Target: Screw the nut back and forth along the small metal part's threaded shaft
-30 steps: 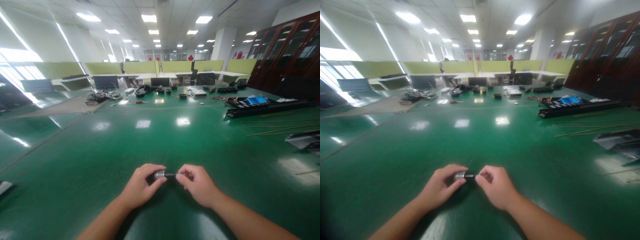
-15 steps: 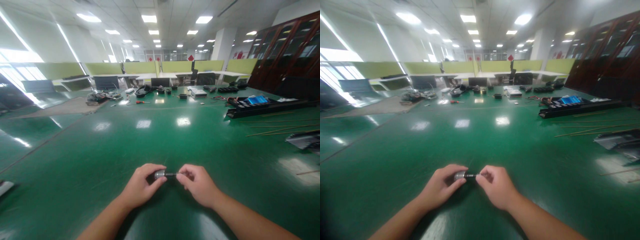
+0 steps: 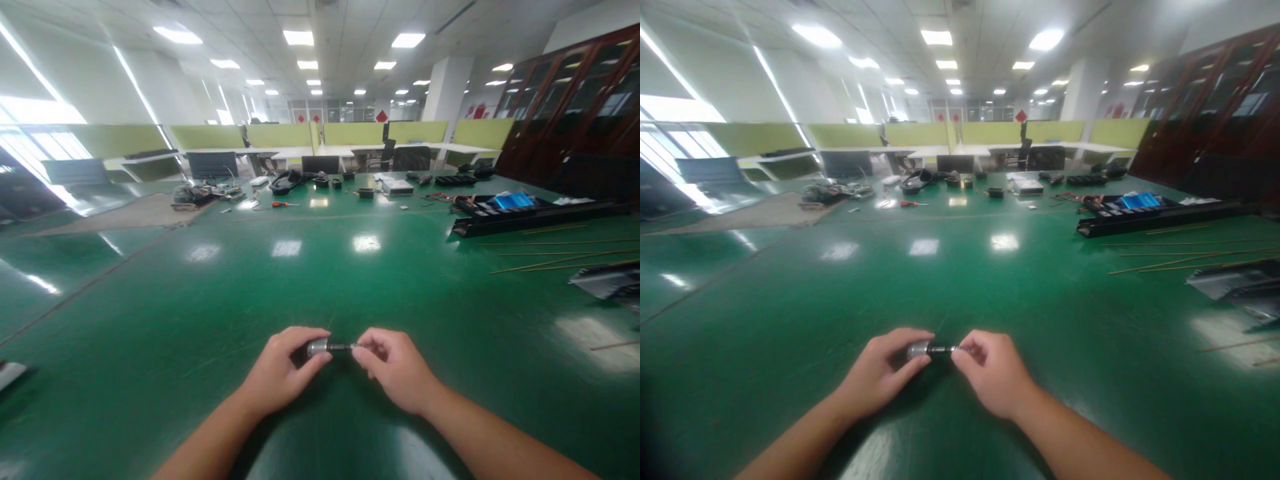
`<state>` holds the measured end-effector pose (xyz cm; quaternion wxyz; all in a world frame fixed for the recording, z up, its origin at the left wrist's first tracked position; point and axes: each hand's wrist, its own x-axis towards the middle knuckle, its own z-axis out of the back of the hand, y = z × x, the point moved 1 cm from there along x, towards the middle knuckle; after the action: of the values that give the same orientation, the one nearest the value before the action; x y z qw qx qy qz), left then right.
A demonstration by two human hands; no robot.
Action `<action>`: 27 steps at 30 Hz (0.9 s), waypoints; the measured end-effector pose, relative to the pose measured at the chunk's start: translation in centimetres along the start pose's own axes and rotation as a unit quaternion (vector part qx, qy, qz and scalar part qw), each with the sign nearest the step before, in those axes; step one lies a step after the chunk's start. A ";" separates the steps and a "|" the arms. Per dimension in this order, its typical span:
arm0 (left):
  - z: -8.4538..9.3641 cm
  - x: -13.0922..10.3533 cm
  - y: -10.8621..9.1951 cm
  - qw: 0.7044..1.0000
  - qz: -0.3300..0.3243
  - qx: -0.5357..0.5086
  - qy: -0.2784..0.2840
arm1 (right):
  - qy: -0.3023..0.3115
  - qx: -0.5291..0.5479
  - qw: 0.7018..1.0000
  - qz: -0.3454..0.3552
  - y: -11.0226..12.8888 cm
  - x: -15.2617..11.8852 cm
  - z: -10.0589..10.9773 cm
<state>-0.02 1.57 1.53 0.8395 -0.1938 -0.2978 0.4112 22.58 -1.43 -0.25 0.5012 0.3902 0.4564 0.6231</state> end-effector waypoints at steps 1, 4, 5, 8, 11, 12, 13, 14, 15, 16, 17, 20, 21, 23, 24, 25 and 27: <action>0.0 0.0 0.0 1.000 0.000 -0.001 0.000 | 0.000 0.001 1.000 -0.002 0.0 0.0 0.0; 0.1 -0.1 -0.1 1.000 -0.004 -0.002 -0.006 | 0.000 0.002 1.000 -0.001 0.0 0.0 0.1; 0.1 -0.1 -0.1 1.000 -0.005 -0.002 -0.007 | 0.000 0.002 1.000 0.000 0.0 0.0 0.1; 0.0 0.0 -0.1 1.000 -0.006 -0.001 -0.009 | -0.001 0.004 1.000 0.005 0.1 0.0 0.2; 0.0 0.0 0.0 1.000 -0.007 0.001 -0.015 | -0.002 0.020 1.000 0.005 0.0 0.0 0.2; 0.1 0.0 0.0 1.000 -0.007 0.004 -0.019 | -0.001 0.028 1.000 0.004 -0.1 0.0 0.3; 0.1 0.0 0.0 1.000 -0.006 0.007 -0.023 | 0.000 0.038 0.999 0.002 -0.1 0.1 0.3; 0.2 0.1 0.0 1.000 -0.002 0.011 -0.028 | 0.000 0.047 0.999 0.002 -0.2 0.0 0.3; 0.3 0.1 0.1 0.999 0.003 0.013 -0.034 | 0.001 0.055 0.998 0.003 -0.2 0.0 0.3; 0.4 0.1 0.2 0.999 0.012 0.013 -0.041 | 0.002 0.061 0.998 0.005 -0.3 0.0 0.2; 0.5 0.2 0.3 0.998 0.024 0.009 -0.050 | 0.003 0.065 0.998 0.009 -0.3 0.0 0.2; 0.5 0.4 0.7 0.991 0.087 -0.044 -0.092 | 0.008 0.074 0.997 0.014 -0.4 0.0 0.2; 0.5 0.5 0.9 0.983 0.118 -0.086 -0.112 | 0.008 0.078 0.997 0.013 -0.4 0.0 0.1; 0.3 0.8 1.4 0.955 0.177 -0.181 -0.157 | 0.008 0.083 0.996 0.010 -0.5 0.1 0.0; 0.2 1.0 1.6 0.937 0.202 -0.222 -0.179 | 0.009 0.084 0.996 0.009 -0.5 0.1 0.0; 0.2 1.1 1.7 0.919 0.222 -0.254 -0.203 | 0.010 0.084 0.996 0.007 -0.5 0.1 0.0; 0.4 1.3 1.8 0.889 0.253 -0.292 -0.247 | 0.013 0.082 0.997 0.005 -0.5 0.2 -0.1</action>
<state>-0.73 3.75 1.25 0.5118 -0.3909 -0.5434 0.5386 22.58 -1.22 -0.72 0.4588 0.4238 0.5105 0.5910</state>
